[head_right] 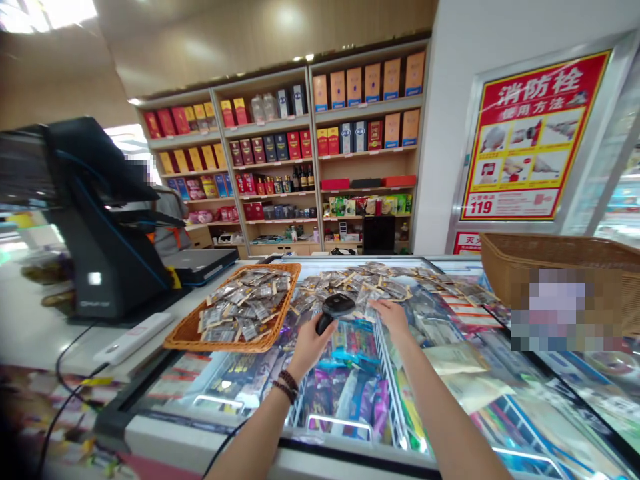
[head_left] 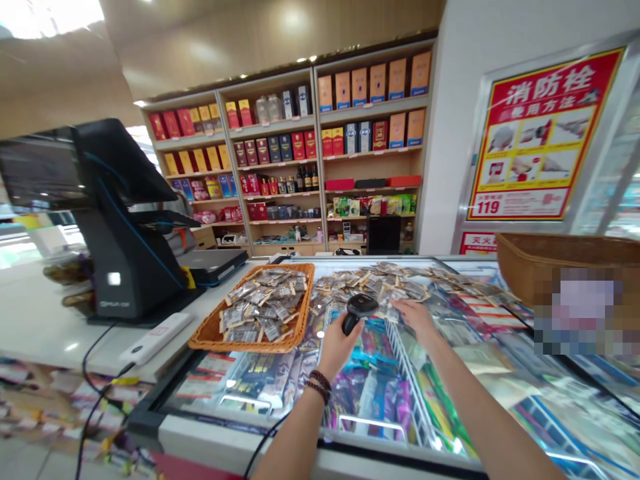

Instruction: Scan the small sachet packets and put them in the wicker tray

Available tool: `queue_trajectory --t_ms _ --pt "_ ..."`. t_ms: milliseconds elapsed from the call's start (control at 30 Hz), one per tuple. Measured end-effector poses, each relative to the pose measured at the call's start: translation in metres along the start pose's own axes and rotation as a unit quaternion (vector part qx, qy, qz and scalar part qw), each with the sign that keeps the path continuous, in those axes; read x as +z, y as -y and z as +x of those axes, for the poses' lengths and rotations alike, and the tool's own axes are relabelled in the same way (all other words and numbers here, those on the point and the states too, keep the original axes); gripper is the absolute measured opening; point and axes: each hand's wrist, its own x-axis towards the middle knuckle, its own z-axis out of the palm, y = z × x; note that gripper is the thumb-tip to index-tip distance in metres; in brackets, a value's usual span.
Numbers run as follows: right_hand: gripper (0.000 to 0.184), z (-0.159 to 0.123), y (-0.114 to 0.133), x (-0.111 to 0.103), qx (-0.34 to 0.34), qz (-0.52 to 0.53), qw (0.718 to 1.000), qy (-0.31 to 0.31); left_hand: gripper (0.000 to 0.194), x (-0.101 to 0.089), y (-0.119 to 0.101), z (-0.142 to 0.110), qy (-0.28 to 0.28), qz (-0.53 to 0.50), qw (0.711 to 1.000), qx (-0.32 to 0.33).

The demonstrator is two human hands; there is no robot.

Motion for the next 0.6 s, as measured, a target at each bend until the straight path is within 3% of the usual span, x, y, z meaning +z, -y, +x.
queue_trajectory --t_ms 100,167,600 --pt "0.040 -0.008 0.006 -0.001 0.074 0.132 0.987 -0.049 0.042 0.000 -0.002 -0.001 0.011 0.000 1.000 0.006" --pt "0.039 -0.014 0.008 0.002 0.077 0.181 0.978 -0.067 0.042 -0.001 -0.004 -0.003 0.018 0.007 1.000 0.010" --pt "0.036 -0.021 -0.006 0.010 0.059 0.210 0.971 -0.099 0.037 -0.002 -0.009 -0.007 0.060 0.017 0.998 0.022"
